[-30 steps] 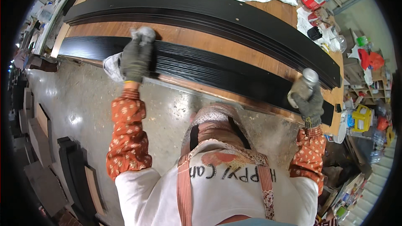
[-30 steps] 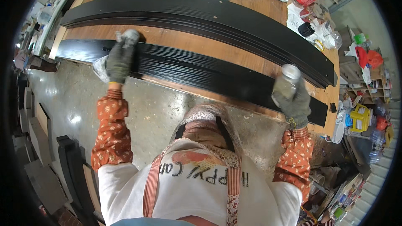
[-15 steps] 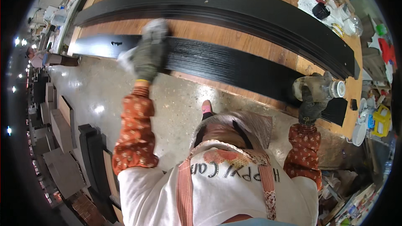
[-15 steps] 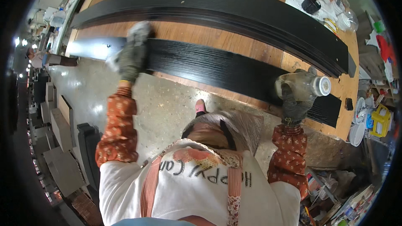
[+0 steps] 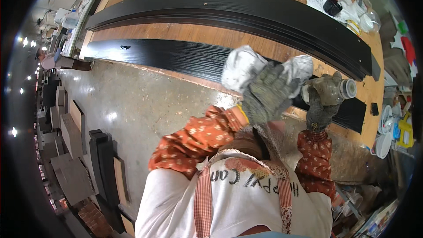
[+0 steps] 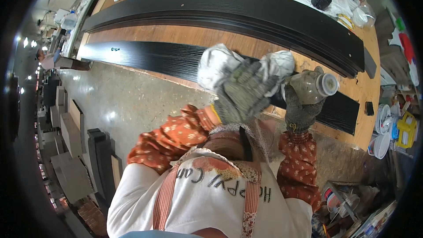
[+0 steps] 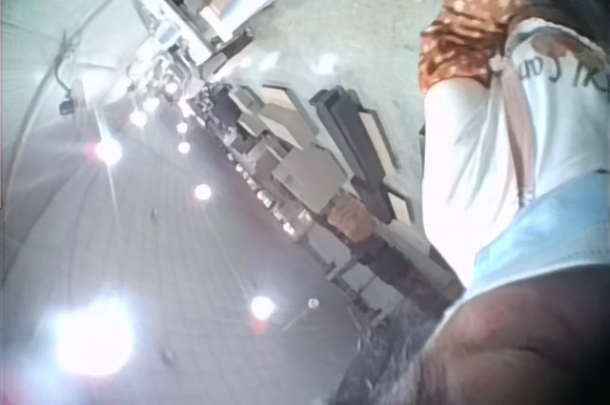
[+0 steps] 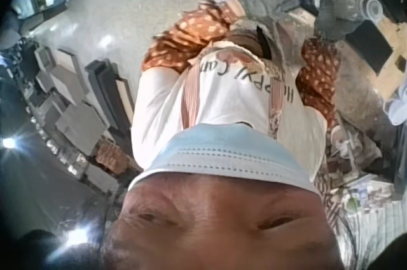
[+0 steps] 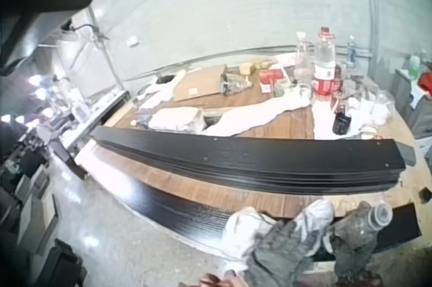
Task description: The person is cleaning and polishing long black wooden furniture components on a workbench using a cloth and liquid from a bottle.
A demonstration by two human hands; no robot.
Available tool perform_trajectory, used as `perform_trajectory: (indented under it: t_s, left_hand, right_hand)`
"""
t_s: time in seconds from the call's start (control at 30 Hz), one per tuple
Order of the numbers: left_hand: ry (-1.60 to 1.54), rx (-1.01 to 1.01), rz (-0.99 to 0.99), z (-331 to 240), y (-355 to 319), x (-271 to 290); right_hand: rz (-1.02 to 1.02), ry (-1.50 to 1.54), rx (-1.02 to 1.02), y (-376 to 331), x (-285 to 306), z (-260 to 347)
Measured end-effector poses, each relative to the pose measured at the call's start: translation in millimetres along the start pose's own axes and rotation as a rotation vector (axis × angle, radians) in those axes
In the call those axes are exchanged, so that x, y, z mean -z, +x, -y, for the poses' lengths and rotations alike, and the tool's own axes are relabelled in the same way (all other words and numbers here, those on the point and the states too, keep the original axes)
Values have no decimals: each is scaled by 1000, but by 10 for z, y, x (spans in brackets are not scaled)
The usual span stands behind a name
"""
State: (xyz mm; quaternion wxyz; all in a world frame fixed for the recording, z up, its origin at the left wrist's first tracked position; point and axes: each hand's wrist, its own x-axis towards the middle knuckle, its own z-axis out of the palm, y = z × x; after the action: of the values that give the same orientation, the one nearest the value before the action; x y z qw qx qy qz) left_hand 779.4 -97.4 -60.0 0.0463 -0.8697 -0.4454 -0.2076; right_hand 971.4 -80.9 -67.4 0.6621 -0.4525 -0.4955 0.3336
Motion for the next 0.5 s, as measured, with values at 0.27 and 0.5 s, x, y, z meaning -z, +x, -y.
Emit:
perform_trajectory:
  t_s: [0.27, 0.5]
  left_hand:
    - [137, 938, 138, 2432, -1025, 1215]
    - [263, 820, 60, 2434, -947, 971]
  right_hand:
    - [-4, -168, 19, 0, 72, 10]
    - [-49, -323, 155, 15, 120, 0]
